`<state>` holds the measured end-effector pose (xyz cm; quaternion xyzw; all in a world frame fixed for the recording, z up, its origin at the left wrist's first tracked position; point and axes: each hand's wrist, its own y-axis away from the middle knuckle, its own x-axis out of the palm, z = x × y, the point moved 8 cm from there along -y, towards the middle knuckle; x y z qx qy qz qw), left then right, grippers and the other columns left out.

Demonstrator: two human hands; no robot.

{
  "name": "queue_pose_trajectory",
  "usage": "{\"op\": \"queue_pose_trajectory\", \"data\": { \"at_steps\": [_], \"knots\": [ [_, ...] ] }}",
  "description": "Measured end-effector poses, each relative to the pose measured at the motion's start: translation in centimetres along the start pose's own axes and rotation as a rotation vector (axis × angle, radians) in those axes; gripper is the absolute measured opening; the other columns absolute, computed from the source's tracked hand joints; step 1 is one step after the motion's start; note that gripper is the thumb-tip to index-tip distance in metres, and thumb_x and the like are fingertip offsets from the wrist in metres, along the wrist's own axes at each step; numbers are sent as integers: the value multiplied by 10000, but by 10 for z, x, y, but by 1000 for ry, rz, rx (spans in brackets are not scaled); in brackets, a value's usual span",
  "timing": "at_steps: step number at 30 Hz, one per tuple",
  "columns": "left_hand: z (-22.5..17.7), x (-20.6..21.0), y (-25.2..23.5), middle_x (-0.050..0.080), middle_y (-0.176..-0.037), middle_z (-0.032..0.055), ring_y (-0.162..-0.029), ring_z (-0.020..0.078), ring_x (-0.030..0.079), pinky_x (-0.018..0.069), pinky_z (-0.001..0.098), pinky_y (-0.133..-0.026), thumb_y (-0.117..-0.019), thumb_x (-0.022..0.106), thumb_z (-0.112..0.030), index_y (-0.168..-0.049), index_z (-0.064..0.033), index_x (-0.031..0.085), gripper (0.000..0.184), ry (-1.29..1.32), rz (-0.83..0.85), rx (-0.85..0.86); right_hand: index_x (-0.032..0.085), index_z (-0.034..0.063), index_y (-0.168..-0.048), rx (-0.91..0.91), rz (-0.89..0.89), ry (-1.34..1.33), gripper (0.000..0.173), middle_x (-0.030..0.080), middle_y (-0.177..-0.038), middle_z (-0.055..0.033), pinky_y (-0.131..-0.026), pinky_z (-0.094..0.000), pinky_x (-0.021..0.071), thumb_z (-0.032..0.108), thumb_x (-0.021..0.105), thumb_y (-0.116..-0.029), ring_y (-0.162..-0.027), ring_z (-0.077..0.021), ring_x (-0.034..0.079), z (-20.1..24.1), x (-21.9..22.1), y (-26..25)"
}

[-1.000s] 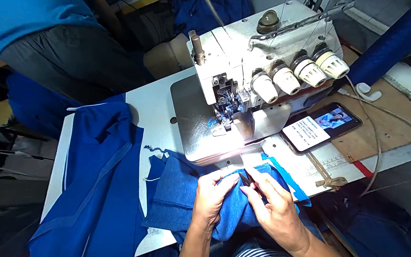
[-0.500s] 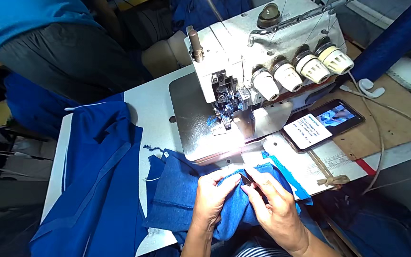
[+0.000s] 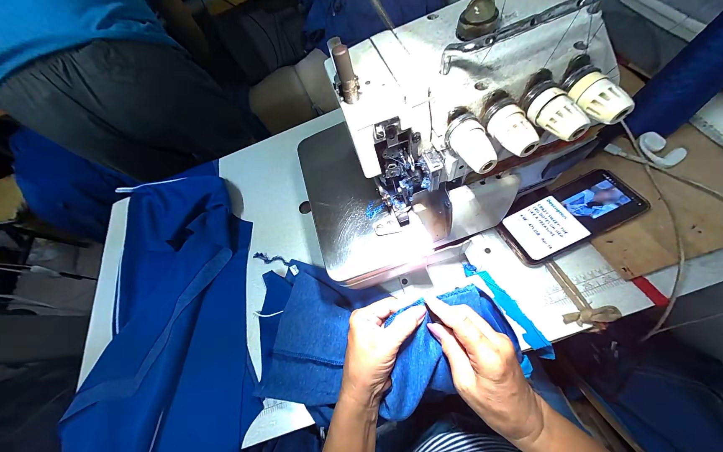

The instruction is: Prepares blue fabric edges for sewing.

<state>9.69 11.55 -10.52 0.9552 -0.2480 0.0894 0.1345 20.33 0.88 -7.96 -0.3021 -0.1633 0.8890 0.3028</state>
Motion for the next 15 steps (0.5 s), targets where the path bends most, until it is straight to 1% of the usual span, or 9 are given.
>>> {"op": "queue_pose_trajectory", "data": {
  "at_steps": [3, 5, 12, 15],
  "knots": [
    [2, 0, 0, 713, -735, 87, -671, 90, 680, 582, 237, -648, -839, 733, 3, -792, -14, 753, 54, 22, 3, -22, 725, 22, -1206, -5, -5, -7, 264, 736, -984, -74, -768, -185, 568, 100, 578, -1001, -862, -73, 697, 0, 0, 0],
    [2, 0, 0, 719, -731, 96, -664, 95, 688, 587, 241, -645, -840, 730, 4, -801, -9, 758, 49, 40, 0, -32, 722, 17, -1202, -9, -13, -10, 258, 736, -988, -75, -772, -185, 567, 99, 577, -1004, -868, -71, 697, 0, 0, 0],
    [3, 0, 0, 707, -708, 93, -648, 92, 681, 582, 242, -629, -843, 710, -1, -778, -16, 743, 75, 72, 13, -50, 723, 5, -1186, -30, -27, -22, 249, 743, -994, -82, -791, -178, 566, 97, 585, -1000, -884, -70, 702, 0, -1, 0],
    [3, 0, 0, 703, -704, 91, -645, 91, 677, 579, 240, -629, -855, 695, 3, -772, -14, 737, 95, 77, 14, -51, 722, 15, -1185, -23, -17, -3, 247, 738, -981, -74, -764, -184, 569, 103, 585, -1000, -866, -71, 700, 0, -1, 0]
  ]
}}
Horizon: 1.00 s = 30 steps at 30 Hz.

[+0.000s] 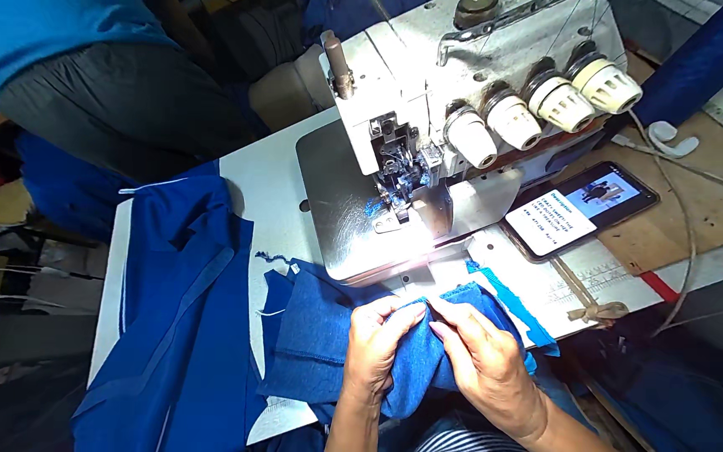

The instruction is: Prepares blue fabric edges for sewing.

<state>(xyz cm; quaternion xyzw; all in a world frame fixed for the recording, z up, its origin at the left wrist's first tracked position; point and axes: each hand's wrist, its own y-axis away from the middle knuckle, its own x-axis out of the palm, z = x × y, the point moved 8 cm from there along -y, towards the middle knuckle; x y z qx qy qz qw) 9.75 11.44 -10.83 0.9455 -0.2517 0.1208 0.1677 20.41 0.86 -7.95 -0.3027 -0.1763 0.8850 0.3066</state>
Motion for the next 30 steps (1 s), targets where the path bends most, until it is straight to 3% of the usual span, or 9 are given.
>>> {"op": "queue_pose_trajectory", "data": {
  "at_steps": [8, 30],
  "knots": [
    [0, -1, 0, 687, -676, 81, -614, 87, 664, 574, 237, -609, -880, 676, -19, -768, -20, 732, 125, 13, -7, -1, 700, 17, -1232, -22, -20, 57, 278, 737, -1010, -88, -746, -193, 573, 114, 597, -993, -875, -86, 706, 2, 0, 2],
    [-1, -1, 0, 693, -690, 85, -629, 87, 669, 575, 234, -614, -858, 697, -12, -764, -19, 737, 103, 8, 7, 25, 712, 10, -1211, -17, -24, 36, 267, 735, -1004, -86, -759, -180, 564, 109, 603, -989, -876, -79, 697, 2, -1, 2]
  ]
}}
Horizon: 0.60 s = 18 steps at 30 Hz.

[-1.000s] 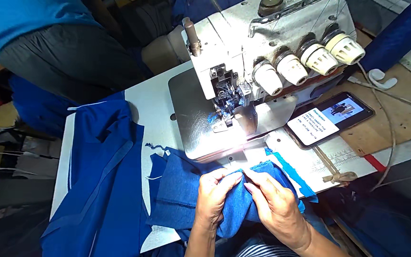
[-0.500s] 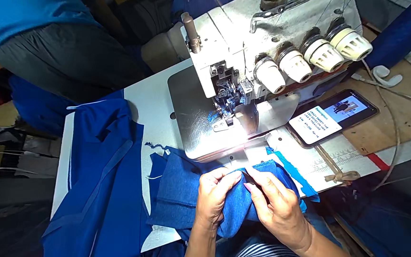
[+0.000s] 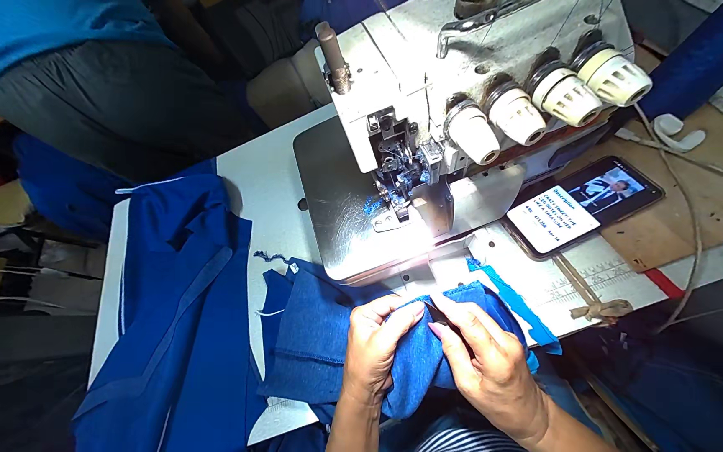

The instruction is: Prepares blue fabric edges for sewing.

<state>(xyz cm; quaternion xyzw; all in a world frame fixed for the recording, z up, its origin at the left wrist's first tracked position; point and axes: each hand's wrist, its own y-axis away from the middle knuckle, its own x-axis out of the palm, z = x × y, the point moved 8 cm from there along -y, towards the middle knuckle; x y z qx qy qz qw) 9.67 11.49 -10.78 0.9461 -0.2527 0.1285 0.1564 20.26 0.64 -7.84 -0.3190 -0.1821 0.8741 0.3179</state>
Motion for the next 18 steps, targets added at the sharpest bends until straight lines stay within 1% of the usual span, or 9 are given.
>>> {"op": "queue_pose_trajectory", "data": {
  "at_steps": [5, 10, 14, 18],
  "knots": [
    [1, 0, 0, 684, -670, 83, -609, 81, 662, 571, 231, -599, -869, 683, -7, -759, -19, 729, 120, 37, 6, -12, 715, 6, -1206, -2, -2, -1, 267, 735, -1000, -86, -756, -184, 567, 114, 606, -988, -869, -79, 697, -1, 0, 1],
    [1, -1, 0, 692, -689, 91, -632, 89, 672, 577, 236, -618, -866, 686, -14, -775, -17, 739, 106, 30, 8, -1, 709, 13, -1225, 4, 14, -7, 278, 731, -997, -76, -746, -180, 562, 111, 598, -990, -851, -69, 687, -1, 0, 1],
    [1, 0, 0, 693, -694, 96, -629, 91, 672, 578, 237, -613, -864, 699, -6, -777, -13, 740, 97, 58, 22, 7, 715, 14, -1215, 1, 12, -9, 271, 726, -985, -72, -734, -174, 558, 108, 603, -987, -837, -64, 680, -1, 0, 0],
    [2, 0, 0, 700, -707, 92, -638, 89, 673, 578, 238, -621, -863, 696, -15, -782, -16, 747, 95, 35, 31, 10, 712, 14, -1215, -2, 12, -2, 265, 731, -1002, -83, -755, -193, 569, 105, 595, -995, -874, -83, 697, -1, 0, 1]
  ]
}}
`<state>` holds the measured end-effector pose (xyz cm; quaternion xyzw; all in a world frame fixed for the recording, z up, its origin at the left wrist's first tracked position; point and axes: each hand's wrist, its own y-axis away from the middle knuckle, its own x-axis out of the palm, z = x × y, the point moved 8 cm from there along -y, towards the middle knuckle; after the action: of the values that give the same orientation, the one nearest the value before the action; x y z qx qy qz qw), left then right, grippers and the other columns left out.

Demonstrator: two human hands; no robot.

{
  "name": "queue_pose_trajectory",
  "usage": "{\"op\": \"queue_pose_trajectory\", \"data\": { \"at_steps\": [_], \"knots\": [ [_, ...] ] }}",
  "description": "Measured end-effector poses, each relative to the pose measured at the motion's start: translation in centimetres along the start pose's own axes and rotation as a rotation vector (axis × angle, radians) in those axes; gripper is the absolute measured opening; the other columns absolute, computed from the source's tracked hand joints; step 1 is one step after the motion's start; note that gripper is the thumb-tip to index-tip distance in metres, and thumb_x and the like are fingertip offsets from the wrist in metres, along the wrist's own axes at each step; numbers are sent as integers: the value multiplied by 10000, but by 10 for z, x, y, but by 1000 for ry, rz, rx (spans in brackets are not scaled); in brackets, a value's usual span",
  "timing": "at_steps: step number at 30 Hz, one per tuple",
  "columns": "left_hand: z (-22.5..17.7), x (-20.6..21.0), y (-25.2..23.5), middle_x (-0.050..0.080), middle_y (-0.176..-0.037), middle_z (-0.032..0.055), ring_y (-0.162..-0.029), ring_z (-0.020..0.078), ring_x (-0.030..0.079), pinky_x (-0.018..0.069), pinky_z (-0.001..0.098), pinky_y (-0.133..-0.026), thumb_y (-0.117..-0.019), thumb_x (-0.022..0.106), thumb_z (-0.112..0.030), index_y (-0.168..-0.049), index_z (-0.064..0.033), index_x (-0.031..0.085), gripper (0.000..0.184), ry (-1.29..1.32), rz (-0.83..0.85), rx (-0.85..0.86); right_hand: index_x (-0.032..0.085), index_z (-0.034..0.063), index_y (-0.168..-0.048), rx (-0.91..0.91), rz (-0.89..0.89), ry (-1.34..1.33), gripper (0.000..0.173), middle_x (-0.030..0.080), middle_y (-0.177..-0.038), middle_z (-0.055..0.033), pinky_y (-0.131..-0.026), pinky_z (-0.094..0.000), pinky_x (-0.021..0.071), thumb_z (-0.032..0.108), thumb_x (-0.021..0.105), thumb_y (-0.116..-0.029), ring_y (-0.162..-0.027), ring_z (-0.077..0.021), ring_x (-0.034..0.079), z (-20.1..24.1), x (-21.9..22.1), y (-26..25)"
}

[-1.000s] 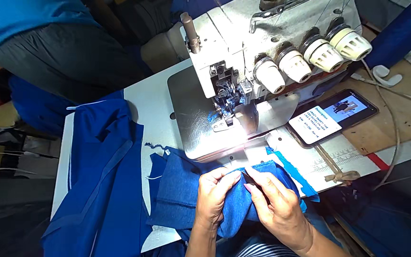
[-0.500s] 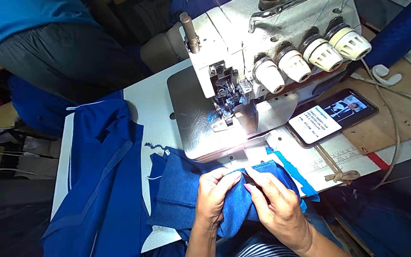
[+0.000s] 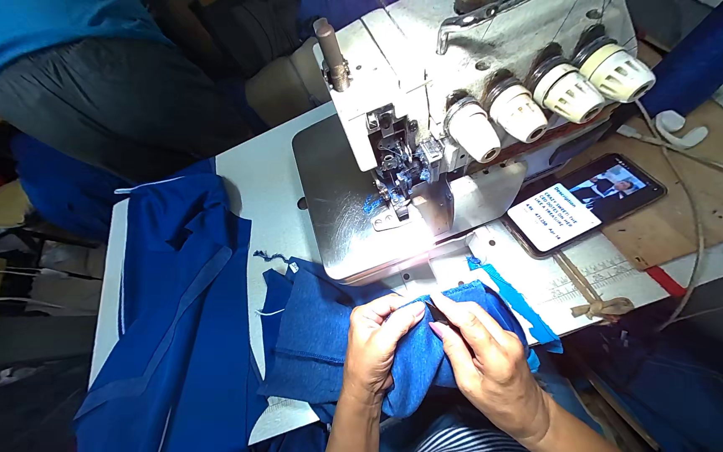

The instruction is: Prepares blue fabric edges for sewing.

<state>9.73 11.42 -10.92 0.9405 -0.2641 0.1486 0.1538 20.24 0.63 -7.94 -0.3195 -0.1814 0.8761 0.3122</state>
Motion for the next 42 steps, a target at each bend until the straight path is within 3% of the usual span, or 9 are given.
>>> {"op": "queue_pose_trajectory", "data": {
  "at_steps": [11, 18, 42],
  "knots": [
    [0, 0, 0, 686, -681, 73, -619, 74, 658, 565, 227, -602, -855, 689, -15, -748, -30, 729, 116, -4, 6, -4, 717, 14, -1209, -15, 19, -32, 260, 724, -986, -85, -740, -205, 566, 91, 563, -1014, -856, -93, 689, 0, 2, 1],
    [0, -3, 1, 708, -711, 112, -634, 101, 685, 588, 247, -615, -878, 677, 1, -834, -1, 759, 94, -15, -53, -17, 709, 13, -1233, 23, 14, -28, 291, 726, -1011, -72, -766, -183, 567, 112, 593, -985, -876, -68, 688, -2, -2, 0],
    [-2, -2, 1, 717, -733, 107, -659, 96, 690, 591, 242, -640, -868, 682, 6, -824, -7, 766, 96, -28, -37, 5, 719, 22, -1224, 47, 12, -65, 282, 727, -1008, -59, -762, -167, 562, 117, 602, -985, -865, -47, 680, -4, -2, -1]
  ]
}}
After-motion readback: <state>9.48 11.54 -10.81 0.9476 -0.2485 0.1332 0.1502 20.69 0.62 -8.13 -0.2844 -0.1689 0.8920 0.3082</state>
